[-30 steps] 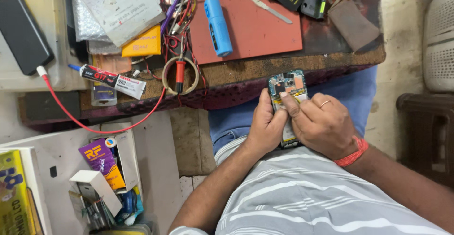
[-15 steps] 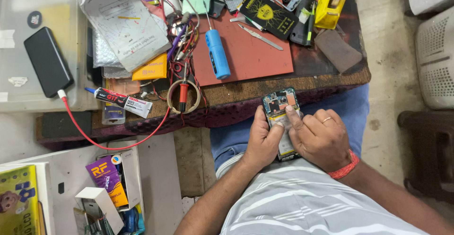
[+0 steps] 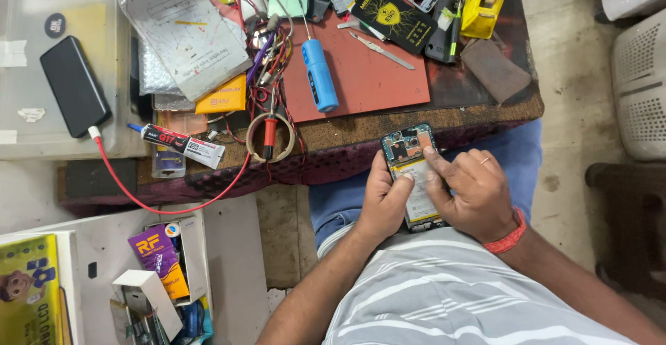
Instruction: The person holds an opened smartphone and a new battery, peels the backing from the replacement battery, seats it inside the phone chassis, presses it into place, and reassembles the phone. They then plug in a charging cable and power the phone on, showing the boot screen.
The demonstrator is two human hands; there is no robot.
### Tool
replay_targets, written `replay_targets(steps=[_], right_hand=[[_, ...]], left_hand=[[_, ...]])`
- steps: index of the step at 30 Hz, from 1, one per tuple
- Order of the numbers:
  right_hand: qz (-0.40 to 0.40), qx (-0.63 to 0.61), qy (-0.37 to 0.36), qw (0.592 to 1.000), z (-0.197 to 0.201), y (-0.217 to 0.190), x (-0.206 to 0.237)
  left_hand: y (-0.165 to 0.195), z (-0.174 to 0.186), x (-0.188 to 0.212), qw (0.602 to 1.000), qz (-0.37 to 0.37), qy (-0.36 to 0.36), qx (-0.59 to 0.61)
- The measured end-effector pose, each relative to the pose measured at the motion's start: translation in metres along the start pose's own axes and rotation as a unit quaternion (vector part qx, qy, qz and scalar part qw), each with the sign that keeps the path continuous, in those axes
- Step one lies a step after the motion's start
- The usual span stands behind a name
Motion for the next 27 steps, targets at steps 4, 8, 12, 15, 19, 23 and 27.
replay_targets(steps=[4,8,12,15,19,23,27], right_hand=[[-0.158,-0.243,0.112,0.950,0.005,0.024,0.010],[-0.210,-0.350,0.069,0.910,-0.008,0.046,0.014],[-0.323,-0.388,0.093,0.858,-0.019,0.071,0.039],[-0.329,-0.431,0.102,0.834,-0.023,0.072,0.042],[-0.318,-0.454,0.083,0.828,-0.015,0.060,0.038],[-0.149,-0.111,-0.024,0.982,0.008,0.018,0.036],[-0.219,-0.072,-0.131,0.964,-0.019,0.025,0.066]], left_hand=[[0.005,-0.004,0.001,1.000,-0.001,-0.001,0.011],[0.008,-0.009,0.004,0.998,-0.032,-0.002,-0.048],[0.010,-0.011,0.012,0.992,-0.056,-0.001,-0.115],[0.007,-0.011,0.016,0.991,-0.033,-0.004,-0.126],[0.001,-0.010,0.011,0.999,-0.015,0.006,-0.043],[0.003,-0.003,0.003,0.995,-0.055,0.065,-0.049],[0.005,-0.014,0.023,0.981,-0.063,0.049,-0.174]])
Point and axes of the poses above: each hand's wrist, its own x-axis away from the middle knuckle, its own z-axis out of the back of the hand, y = z × x, the point moved 8 cm from there along -x, towards the middle knuckle, and after that the axes turned 13 degrees about -x, right-handed, at the moved point
